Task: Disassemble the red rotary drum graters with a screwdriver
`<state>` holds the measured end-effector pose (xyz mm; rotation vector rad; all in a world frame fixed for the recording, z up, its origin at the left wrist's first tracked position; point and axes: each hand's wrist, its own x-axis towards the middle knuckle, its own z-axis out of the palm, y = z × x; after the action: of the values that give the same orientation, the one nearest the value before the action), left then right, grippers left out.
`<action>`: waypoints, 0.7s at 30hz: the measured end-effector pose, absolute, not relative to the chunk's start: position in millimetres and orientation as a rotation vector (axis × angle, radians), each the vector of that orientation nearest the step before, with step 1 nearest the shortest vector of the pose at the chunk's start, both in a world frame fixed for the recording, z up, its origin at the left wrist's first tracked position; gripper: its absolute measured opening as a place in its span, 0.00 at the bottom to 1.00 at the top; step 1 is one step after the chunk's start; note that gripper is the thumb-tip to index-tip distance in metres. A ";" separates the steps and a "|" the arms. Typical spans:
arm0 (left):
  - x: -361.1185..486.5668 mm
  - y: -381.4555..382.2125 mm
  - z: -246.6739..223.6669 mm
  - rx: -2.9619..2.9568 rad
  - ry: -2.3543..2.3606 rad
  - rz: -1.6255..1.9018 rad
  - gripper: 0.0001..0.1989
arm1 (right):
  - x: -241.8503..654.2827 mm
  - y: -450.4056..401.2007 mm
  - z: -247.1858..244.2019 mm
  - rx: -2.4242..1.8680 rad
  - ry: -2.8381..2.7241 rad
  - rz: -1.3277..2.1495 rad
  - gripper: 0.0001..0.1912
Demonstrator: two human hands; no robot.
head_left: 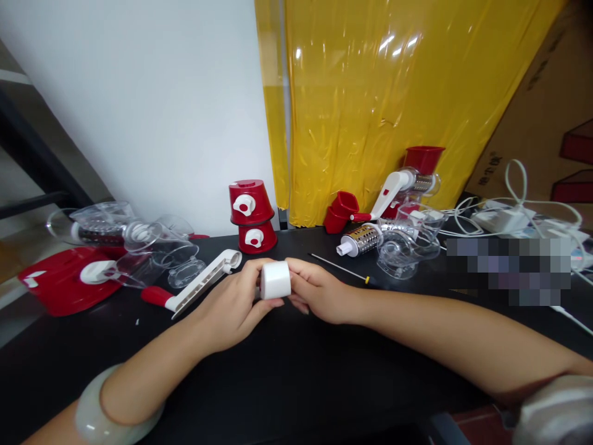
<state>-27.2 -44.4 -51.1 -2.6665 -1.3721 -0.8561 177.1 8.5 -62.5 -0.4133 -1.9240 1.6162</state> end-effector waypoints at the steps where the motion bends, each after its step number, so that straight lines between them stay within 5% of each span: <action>1: -27.8 -44.1 -50.9 -2.648 -1.368 -0.861 0.19 | 177.1 8.8 -62.2 -0.402 -1.927 1.606 0.18; 21: -36.3 -35.3 -45.3 -2.610 -1.124 -1.238 0.19 | 188.5 18.9 -46.9 -0.251 -1.953 1.426 0.20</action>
<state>-36.3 -35.3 -45.3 -2.6096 -1.1242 -1.2381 188.5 18.9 -46.9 -0.2512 -1.9533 1.4255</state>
